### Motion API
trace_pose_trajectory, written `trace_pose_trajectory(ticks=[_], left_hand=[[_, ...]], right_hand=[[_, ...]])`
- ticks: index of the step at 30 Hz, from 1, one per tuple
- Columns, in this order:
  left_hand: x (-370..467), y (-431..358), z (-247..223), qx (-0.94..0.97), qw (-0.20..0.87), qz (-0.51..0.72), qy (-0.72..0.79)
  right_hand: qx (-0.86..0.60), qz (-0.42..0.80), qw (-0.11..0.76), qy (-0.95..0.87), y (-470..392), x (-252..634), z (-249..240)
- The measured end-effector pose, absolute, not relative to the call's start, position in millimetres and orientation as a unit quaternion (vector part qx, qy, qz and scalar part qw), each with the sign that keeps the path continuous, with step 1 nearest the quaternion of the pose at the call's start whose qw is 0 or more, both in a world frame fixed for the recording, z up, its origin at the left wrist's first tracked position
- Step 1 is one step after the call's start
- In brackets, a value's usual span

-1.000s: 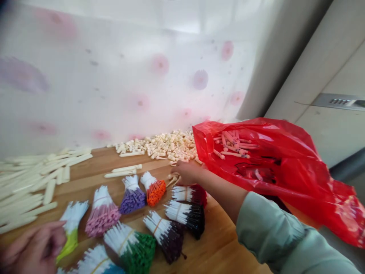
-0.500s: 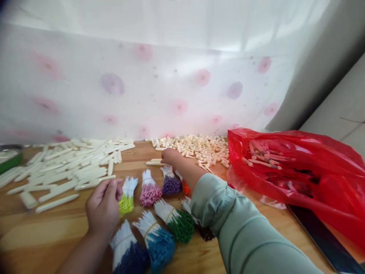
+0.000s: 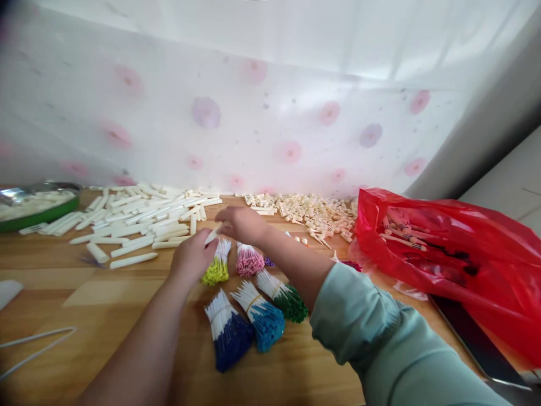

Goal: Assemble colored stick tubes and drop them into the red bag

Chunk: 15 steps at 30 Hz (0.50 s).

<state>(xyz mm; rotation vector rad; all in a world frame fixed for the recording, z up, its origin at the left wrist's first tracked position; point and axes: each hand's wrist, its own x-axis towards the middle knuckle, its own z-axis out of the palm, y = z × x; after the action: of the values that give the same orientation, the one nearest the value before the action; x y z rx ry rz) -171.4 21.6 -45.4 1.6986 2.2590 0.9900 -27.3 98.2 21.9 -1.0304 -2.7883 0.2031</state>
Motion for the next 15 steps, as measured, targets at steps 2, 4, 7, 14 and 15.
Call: trace_pose_trajectory(ticks=[2, 4, 7, 14, 15], left_hand=[[-182.9, 27.8, -53.6, 0.525, 0.101, 0.319, 0.783], [-194.0, 34.0, -62.2, 0.5, 0.126, 0.314, 0.797], [-202.9, 40.1, -71.9, 0.496, 0.167, 0.294, 0.8], [-193.9, 45.8, -87.8, 0.541, 0.261, 0.219, 0.769], [-192.9, 46.4, -89.3, 0.545, 0.266, 0.213, 0.766]], right_hand=[[-0.392, 0.064, 0.1, -0.912, 82.7, -26.8, 13.0], [-0.426, 0.077, 0.075, -0.898, 70.0, -25.4, -1.1], [-0.446, 0.106, 0.0, -0.889, 55.2, -28.4, -22.4], [-0.509, 0.094, -0.085, -0.851, 52.3, -49.7, -43.2], [-0.517, 0.091, -0.091, -0.846, 53.6, -52.0, -44.1]])
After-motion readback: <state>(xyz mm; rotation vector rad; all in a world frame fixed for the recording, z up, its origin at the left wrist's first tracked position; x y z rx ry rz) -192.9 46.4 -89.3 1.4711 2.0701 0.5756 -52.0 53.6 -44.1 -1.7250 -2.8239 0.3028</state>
